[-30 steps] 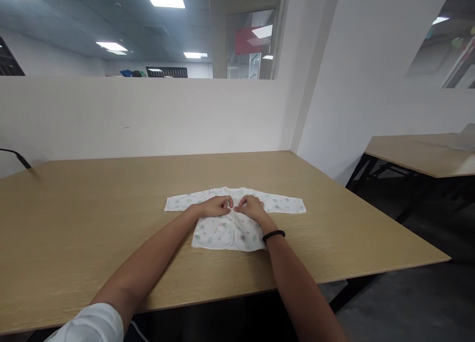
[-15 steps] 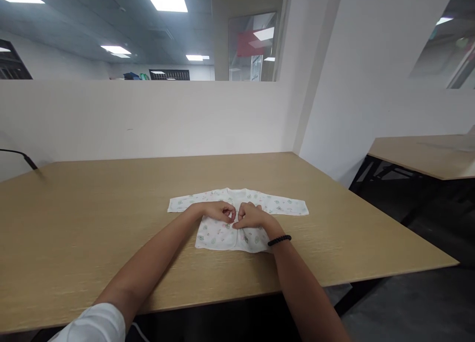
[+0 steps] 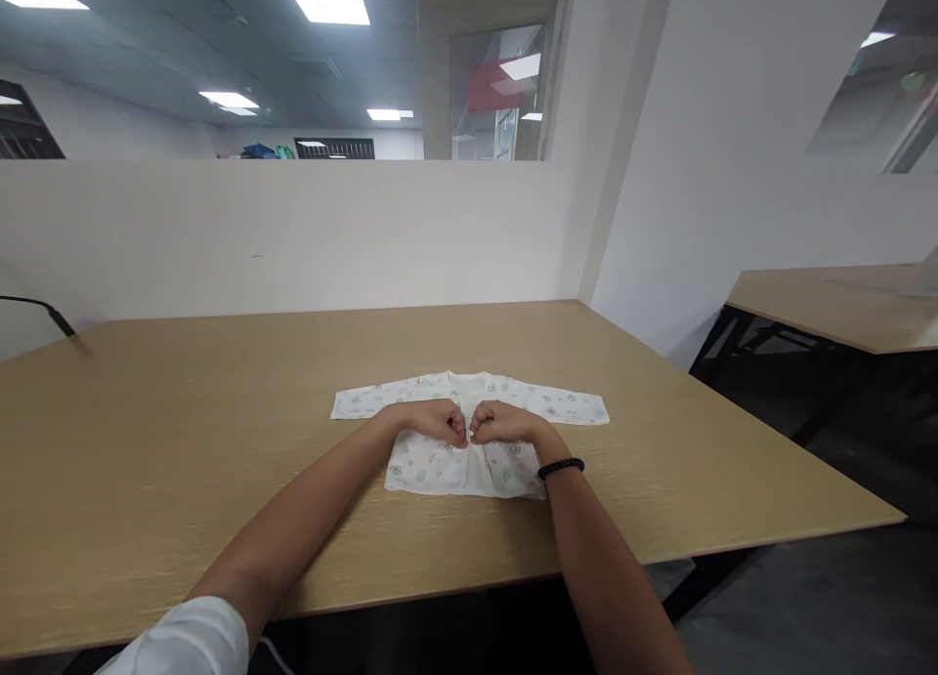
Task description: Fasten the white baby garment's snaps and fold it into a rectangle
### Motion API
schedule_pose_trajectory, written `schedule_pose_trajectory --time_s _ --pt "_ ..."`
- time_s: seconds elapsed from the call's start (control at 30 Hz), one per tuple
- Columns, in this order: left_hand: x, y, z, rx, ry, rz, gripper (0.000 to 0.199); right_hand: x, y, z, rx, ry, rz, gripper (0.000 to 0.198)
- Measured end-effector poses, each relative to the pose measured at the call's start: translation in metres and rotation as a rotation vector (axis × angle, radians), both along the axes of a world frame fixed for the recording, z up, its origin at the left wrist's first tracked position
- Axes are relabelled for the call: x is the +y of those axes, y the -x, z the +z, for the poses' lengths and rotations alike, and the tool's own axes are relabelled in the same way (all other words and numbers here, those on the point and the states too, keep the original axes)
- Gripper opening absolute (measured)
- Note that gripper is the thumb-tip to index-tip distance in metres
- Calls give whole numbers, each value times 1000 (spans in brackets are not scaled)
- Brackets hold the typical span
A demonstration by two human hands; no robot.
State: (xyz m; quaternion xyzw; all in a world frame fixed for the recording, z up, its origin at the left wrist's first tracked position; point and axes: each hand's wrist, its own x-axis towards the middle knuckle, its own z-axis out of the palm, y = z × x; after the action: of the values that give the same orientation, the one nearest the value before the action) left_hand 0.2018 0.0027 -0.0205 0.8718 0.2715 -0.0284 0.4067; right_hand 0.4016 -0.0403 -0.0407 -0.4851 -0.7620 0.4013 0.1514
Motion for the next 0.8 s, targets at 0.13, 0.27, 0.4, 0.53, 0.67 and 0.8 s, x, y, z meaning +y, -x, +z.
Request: schedule_pose_trajectory --time_s 0.13,0.27,0.4,0.53,0.67,0.8 --pt "3 0 -5 -35 67 51 19 -2 2 1 -32 -38 -48 6" --pt "7 3 -8 -80 143 24 24 -2 4 2 -87 -71 -71 11" --pt "9 4 -9 -80 146 11 26 0 3 1 -82 -55 -39 12" --pt "11 3 -9 -41 99 1 24 2 1 0 2 1 18 14" --pt "12 2 -11 -16 46 6 20 2 1 -3 15 5 5 15" --pt "12 3 -13 -20 27 11 17 3 5 -9 -1 -27 -70 16"
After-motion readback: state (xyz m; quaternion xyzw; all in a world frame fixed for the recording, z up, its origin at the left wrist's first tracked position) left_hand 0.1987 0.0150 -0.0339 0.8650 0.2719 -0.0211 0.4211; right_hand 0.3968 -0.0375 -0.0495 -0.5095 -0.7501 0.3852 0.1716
